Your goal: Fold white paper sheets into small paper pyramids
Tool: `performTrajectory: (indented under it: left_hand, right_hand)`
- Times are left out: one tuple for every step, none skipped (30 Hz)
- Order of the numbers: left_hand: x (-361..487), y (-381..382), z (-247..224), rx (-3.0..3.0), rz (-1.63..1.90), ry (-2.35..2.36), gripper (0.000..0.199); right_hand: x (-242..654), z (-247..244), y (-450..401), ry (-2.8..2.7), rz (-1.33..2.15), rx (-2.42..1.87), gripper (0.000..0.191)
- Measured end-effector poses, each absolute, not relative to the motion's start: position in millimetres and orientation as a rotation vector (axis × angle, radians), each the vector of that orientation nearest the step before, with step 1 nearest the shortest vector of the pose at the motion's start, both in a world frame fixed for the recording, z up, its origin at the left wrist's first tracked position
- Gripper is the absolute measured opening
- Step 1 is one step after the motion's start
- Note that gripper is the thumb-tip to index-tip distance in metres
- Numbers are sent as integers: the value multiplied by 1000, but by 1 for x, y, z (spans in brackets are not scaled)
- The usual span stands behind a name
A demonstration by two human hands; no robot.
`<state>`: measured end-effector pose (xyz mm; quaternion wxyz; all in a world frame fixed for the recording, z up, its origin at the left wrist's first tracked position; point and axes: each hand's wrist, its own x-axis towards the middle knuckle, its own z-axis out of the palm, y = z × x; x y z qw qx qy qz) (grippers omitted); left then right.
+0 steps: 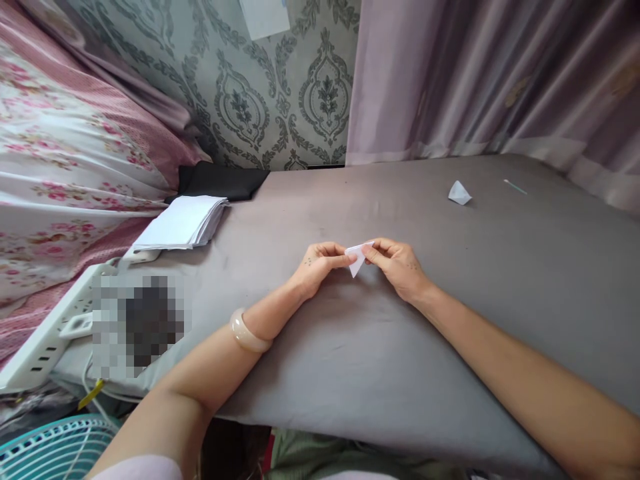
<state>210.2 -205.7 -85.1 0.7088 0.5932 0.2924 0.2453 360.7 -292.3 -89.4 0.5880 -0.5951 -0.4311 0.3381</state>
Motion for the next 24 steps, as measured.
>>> performTrajectory:
  left_hand:
    - [210, -207, -85, 1339, 537, 649, 26]
    - [210, -207, -84, 1364, 537, 646, 25]
    - [210, -208, -84, 1385, 543, 641, 25]
    - [210, -208, -84, 1401, 551, 638, 25]
    - [211, -208, -84, 1408, 564, 640, 25]
    - [211, -207, -85, 1407, 581, 651, 25]
    - [212, -206, -86, 1399, 602, 665, 25]
    - [213, -205, -88, 1384, 626, 681, 26]
    - [213, -204, -89, 1363, 654, 694, 26]
    - [214, -202, -90, 1337, 685, 703, 27]
    - [214, -201, -91, 1307, 713, 709, 28]
    - [215, -200, -92, 1278, 734, 716, 29]
    - [215, -199, -93, 1253, 746, 727, 29]
    - [215, -198, -93, 1233, 753, 741, 30]
    - [215, -198, -92, 1216, 758, 755, 30]
    - [215, -198, -92, 1201, 762, 767, 30]
    - [215, -198, -91, 1189, 765, 775, 30]
    - [215, -198, -91, 1177, 767, 781, 30]
    - [215, -199, -90, 1163, 767, 784, 30]
    - [215, -200, -90, 1150, 766, 787, 30]
    - [215, -200, -89, 1136, 764, 789, 30]
    - [215, -201, -89, 1124, 762, 792, 30]
    - [215, -201, -88, 1113, 762, 796, 30]
    - [215, -201, -88, 1104, 765, 802, 30]
  right_hand:
    - [361, -89, -293, -1018, 793, -1390, 29]
    - [362, -88, -293, -1039, 801, -1394, 29]
    - [362, -87, -294, -1065, 811, -1398, 29]
    - [362, -87, -295, -1093, 817, -1402, 29]
    - [362, -87, -295, -1116, 818, -1406, 29]
    - [362, -87, -295, -1127, 806, -1408, 29]
    - [361, -88, -295, -1125, 778, -1412, 29]
    - [361, -90, -295, -1117, 735, -1420, 28]
    - [360, -92, -294, -1107, 677, -1437, 29]
    - [360, -94, -294, -1102, 604, -1462, 30]
    - [360, -95, -294, -1109, 523, -1490, 30]
    - [359, -97, -294, -1129, 441, -1514, 31]
    - [359, -99, -294, -1158, 364, -1530, 31]
    - [358, -100, -294, -1190, 295, -1537, 31]
    - [358, -100, -294, -1224, 238, -1537, 31]
    - [357, -101, -295, -1258, 194, -1533, 31]
    - [356, -101, -295, -1292, 160, -1529, 31]
    - [355, -101, -296, -1325, 131, -1527, 32]
    - [354, -101, -296, -1358, 107, -1529, 32]
    - [352, -101, -297, -1390, 84, -1534, 33]
    - [351, -101, -297, -1420, 63, -1541, 34]
    - [350, -101, -298, -1446, 39, -1549, 34]
    - [349, -101, -298, -1468, 15, -1559, 35]
    - [347, -101, -299, -1487, -10, -1568, 35]
